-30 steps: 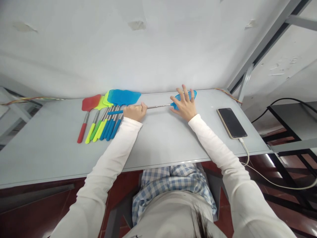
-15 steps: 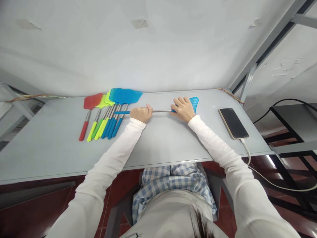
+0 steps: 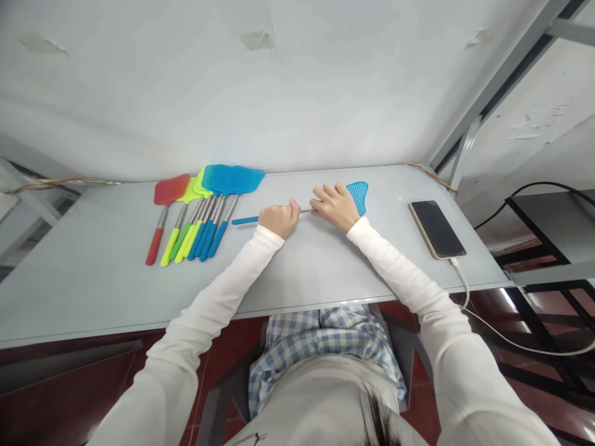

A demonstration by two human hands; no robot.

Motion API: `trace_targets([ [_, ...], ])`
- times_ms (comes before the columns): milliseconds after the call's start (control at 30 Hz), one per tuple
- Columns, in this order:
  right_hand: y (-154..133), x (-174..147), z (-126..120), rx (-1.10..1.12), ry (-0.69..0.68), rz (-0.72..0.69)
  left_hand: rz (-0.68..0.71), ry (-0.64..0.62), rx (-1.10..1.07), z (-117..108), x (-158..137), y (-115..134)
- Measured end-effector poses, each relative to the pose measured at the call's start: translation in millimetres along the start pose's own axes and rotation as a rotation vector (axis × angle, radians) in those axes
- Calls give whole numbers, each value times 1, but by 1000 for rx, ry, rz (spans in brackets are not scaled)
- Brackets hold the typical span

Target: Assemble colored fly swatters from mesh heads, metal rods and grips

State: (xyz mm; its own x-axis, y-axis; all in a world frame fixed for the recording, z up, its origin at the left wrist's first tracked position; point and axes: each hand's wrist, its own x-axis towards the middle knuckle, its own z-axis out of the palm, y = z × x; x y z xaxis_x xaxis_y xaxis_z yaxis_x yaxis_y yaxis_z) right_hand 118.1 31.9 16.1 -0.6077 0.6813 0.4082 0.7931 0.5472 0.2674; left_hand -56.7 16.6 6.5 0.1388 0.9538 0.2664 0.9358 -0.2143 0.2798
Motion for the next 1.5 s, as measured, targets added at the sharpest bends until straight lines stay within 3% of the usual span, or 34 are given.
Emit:
trace_targets([
  [267,24,-3,8,-22,3,176,157,-101,96,-15,7,-22],
  [467,32,-7,15,17,-59,112,282,-245,134,-12,9,-42],
  [700,23,-7,18,43,-22,82,323,-241,233,-16,5,-33],
  [1067,19,-2,11,52,-12,144,249,-217,106,-13,5,-21],
  [1233,2,-4,2,69,122,257,39,-146,-110,-9,11,-27],
  [1333,-11,-6,2,156,175,410,-38,-105,-432,-3,11,-27],
  [1400,-18,-6,3,272,165,504,-31,-161,-751,4,9,-22],
  [1500,-23,-3,7,517,151,565,-4,-347,-1163,16,2,-9],
])
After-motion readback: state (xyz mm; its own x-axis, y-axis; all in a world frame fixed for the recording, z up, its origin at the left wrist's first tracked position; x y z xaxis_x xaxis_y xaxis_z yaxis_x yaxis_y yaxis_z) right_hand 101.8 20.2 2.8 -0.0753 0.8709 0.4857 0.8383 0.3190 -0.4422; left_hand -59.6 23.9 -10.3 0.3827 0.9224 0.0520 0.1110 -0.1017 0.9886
